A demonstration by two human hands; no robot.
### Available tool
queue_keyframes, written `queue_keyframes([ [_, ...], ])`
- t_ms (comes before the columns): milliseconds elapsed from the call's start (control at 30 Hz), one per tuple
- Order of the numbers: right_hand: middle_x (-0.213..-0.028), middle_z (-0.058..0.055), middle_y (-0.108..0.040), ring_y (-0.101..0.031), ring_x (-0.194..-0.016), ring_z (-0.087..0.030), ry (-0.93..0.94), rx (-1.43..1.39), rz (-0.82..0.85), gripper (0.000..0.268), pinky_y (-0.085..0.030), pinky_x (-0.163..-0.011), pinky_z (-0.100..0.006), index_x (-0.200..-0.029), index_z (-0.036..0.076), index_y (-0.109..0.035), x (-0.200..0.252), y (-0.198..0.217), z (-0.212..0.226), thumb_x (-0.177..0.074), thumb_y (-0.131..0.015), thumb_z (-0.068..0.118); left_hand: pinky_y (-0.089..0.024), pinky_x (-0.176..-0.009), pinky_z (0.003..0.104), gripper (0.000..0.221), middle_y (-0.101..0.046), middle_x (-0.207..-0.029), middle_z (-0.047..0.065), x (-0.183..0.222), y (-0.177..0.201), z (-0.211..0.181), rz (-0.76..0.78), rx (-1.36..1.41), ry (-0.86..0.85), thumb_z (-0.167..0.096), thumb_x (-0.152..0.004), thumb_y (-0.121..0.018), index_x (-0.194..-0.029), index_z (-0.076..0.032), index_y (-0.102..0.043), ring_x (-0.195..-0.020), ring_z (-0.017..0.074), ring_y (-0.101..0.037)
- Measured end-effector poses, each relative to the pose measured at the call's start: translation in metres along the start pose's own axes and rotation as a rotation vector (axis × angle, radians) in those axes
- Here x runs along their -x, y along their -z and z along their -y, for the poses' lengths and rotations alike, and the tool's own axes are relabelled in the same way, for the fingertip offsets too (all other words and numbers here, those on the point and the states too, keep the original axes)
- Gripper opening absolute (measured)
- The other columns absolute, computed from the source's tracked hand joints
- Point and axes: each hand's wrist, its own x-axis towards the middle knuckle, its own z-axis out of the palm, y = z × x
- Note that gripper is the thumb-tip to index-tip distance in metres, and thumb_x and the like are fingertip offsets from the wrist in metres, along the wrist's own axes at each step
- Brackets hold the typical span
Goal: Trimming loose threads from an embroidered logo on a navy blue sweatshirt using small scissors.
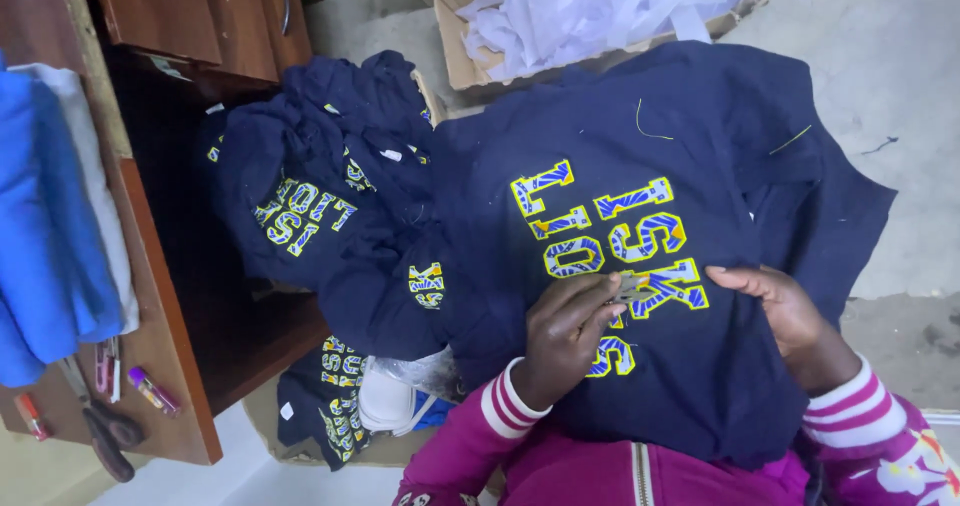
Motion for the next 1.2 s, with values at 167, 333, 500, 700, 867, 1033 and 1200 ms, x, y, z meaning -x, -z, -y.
queue_keyframes([
  [167,-0.131,-0.020,-0.065,-0.061,-0.117,-0.036,-0.242,-0.015,0.001,0.056,-0.047,-0.110,-0.053,-0.140,-0.002,-0.060,0.007,-0.007,0.007,-0.105,-0.047,0.040,-0.061,-0.098,0.040,0.023,-0.076,-0.117,0.015,0.008,0.016,0.013,-0.010,0.025,0.087,-0.004,-0.099,-0.076,-0.121,-0.002,-0.074,-0.107,0.0296,-0.075],
  [333,-0.150,-0.023,-0.054,-0.049,-0.135,-0.040,-0.172,0.080,-0.084,0.065,-0.036,-0.121,-0.061,-0.155,0.000,-0.047,0.060,-0.071,0.018,-0.109,-0.029,0.042,-0.060,-0.098,0.038,0.025,-0.077,-0.120,0.010,0.027,0.027,0.020,0.026,0.014,0.081,-0.003,-0.097,-0.079,-0.122,-0.006,-0.074,-0.108,0.0259,-0.076],
  [500,-0.145,-0.019,-0.069,-0.063,-0.131,-0.034,0.051,0.298,0.046,0.068,-0.045,-0.122,-0.050,-0.145,-0.006,-0.062,0.076,-0.115,0.013,-0.078,-0.057,-0.013,-0.062,-0.101,0.038,0.026,-0.076,-0.123,0.013,0.031,0.030,0.017,-0.006,0.112,0.115,-0.006,-0.100,-0.076,-0.126,-0.004,-0.072,-0.111,0.0268,-0.076],
  [700,-0.114,-0.025,-0.079,-0.072,-0.105,-0.033,0.152,0.372,-0.024,0.033,-0.058,-0.101,-0.047,-0.111,-0.016,-0.078,-0.009,-0.002,-0.025,-0.080,-0.071,-0.007,-0.060,-0.098,0.038,0.024,-0.078,-0.121,0.009,0.042,0.033,0.032,0.051,0.046,0.003,-0.007,-0.100,-0.078,-0.123,-0.009,-0.073,-0.108,0.0262,-0.077],
  [867,-0.119,-0.012,-0.084,-0.080,-0.112,-0.022,0.763,0.833,0.299,0.025,-0.059,-0.113,-0.040,-0.108,0.004,-0.086,-0.077,0.094,-0.063,-0.087,-0.073,0.010,-0.059,-0.095,0.039,0.028,-0.077,-0.122,0.009,0.034,0.033,0.026,0.073,0.032,-0.049,-0.003,-0.100,-0.080,-0.126,-0.010,-0.072,-0.106,0.0270,-0.077],
  [1033,-0.139,-0.012,-0.073,-0.070,-0.132,-0.025,0.994,0.859,0.505,0.025,-0.053,-0.122,-0.046,-0.112,0.011,-0.082,-0.056,0.068,-0.048,-0.088,-0.074,0.010,-0.058,-0.094,0.041,0.028,-0.076,-0.123,0.010,0.029,0.031,0.024,0.128,0.020,-0.072,-0.001,-0.102,-0.076,-0.129,-0.008,-0.070,-0.107,0.0281,-0.077],
  [1200,-0.137,-0.010,-0.074,-0.071,-0.129,-0.023,1.133,0.939,0.479,0.023,-0.052,-0.124,-0.045,-0.112,0.014,-0.082,-0.063,0.075,-0.053,-0.092,-0.072,0.014,-0.053,-0.083,0.041,0.020,-0.076,-0.121,0.011,0.027,0.033,0.018,0.197,-0.126,-0.112,-0.002,-0.109,-0.064,-0.128,-0.005,-0.072,-0.104,0.0277,-0.075],
])
